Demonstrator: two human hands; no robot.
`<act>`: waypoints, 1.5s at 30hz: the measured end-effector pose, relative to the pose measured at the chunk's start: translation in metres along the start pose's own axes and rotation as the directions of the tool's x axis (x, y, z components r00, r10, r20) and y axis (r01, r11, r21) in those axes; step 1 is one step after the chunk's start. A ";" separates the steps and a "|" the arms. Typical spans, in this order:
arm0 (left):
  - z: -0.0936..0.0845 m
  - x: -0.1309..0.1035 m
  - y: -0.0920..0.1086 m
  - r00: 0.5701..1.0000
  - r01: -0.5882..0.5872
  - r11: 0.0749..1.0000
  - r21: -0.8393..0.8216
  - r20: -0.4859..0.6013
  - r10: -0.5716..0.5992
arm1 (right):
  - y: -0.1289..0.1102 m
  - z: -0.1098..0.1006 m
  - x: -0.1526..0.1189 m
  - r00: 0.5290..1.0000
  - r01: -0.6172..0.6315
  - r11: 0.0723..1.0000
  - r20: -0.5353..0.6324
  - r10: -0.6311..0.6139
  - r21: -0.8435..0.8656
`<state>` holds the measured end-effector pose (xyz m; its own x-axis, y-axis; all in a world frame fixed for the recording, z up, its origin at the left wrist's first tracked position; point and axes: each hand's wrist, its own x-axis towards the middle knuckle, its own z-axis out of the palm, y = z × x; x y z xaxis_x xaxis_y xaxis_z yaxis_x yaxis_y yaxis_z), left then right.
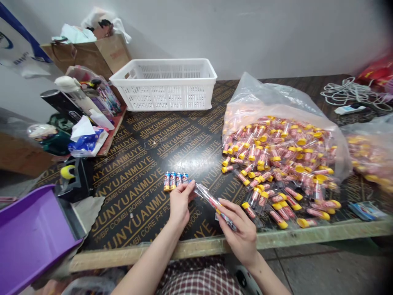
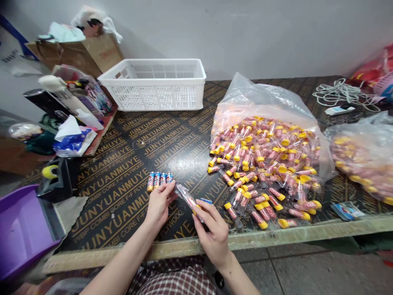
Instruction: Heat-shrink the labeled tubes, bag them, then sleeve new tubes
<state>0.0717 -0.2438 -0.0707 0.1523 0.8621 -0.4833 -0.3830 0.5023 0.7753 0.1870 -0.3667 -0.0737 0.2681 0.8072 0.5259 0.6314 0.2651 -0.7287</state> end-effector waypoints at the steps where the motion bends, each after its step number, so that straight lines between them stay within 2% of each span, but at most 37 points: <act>1: 0.000 -0.001 0.000 0.999 0.013 1.000 0.012 0.031 -0.013 | 0.000 0.000 0.000 1.000 -0.011 1.000 0.023 0.010 0.011; 5: 0.003 -0.010 0.004 0.978 0.074 0.997 0.032 0.193 -0.079 | 0.004 -0.001 0.001 0.989 -0.084 0.995 0.125 0.077 0.047; 7: 0.005 -0.014 0.006 0.964 0.107 0.993 0.052 0.238 -0.117 | 0.008 -0.001 0.003 0.987 -0.096 0.995 0.133 0.091 0.026; 11: 0.005 -0.022 0.006 0.906 0.199 0.966 0.167 0.344 -0.246 | 0.013 -0.002 0.009 0.980 -0.110 0.993 0.171 0.104 0.029; 14: 0.005 -0.027 0.002 0.870 0.238 0.942 0.235 0.381 -0.315 | 0.015 -0.003 0.013 0.964 -0.095 0.988 0.259 0.060 0.125; 18: 0.005 -0.032 0.000 0.856 0.274 0.929 0.248 0.378 -0.354 | 0.019 -0.003 0.013 0.948 -0.100 0.975 0.317 0.032 0.200; 26: 0.005 -0.034 0.000 0.863 0.285 0.931 0.227 0.362 -0.352 | 0.018 0.005 0.011 0.955 -0.149 0.951 0.290 0.068 0.269; 30: 0.002 -0.029 0.006 0.868 0.245 0.939 0.240 0.378 -0.323 | 0.016 0.004 0.024 0.937 -0.125 0.957 0.348 0.027 0.262; 32: -0.009 -0.017 0.019 0.911 0.139 0.951 0.277 0.341 -0.233 | 0.025 -0.002 0.039 0.926 -0.078 0.982 0.378 0.007 0.173; 34: -0.027 0.005 0.036 0.977 -0.064 0.930 0.363 0.212 -0.015 | 0.043 -0.010 0.058 0.938 -0.006 0.999 0.345 0.022 -0.047; 35: -0.038 0.017 0.045 0.984 -0.170 0.880 0.443 0.129 0.124 | 0.055 -0.013 0.068 0.948 0.027 0.981 0.317 0.036 -0.192; 37: -0.063 0.044 0.062 0.940 -0.276 0.705 0.654 0.030 0.340 | 0.080 -0.017 0.085 0.951 0.088 0.883 0.302 0.063 -0.462; 38: -0.075 0.055 0.068 0.923 -0.270 0.605 0.749 0.023 0.384 | 0.091 -0.018 0.092 0.944 0.121 0.818 0.321 0.081 -0.563; 40: -0.091 0.072 0.077 0.924 -0.222 0.421 0.879 0.052 0.379 | 0.107 -0.016 0.102 0.921 0.194 0.705 0.375 0.109 -0.682; 42: -0.095 0.076 0.078 0.927 -0.189 0.263 0.946 0.084 0.365 | 0.114 -0.014 0.107 0.905 0.254 0.651 0.412 0.100 -0.715; 43: -0.091 0.074 0.077 0.911 -0.186 0.191 0.964 0.097 0.401 | 0.114 -0.014 0.108 0.903 0.271 0.656 0.422 0.080 -0.704; 45: -0.075 0.060 0.067 0.840 -0.227 0.090 0.970 0.148 0.522 | 0.110 -0.014 0.107 0.913 0.264 0.730 0.407 0.021 -0.630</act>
<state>-0.0132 -0.1638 -0.0784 0.0632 0.9962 0.0595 0.8146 -0.0859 0.5737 0.2957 -0.2589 -0.0919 -0.0384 0.9575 0.2860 0.9904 0.0746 -0.1168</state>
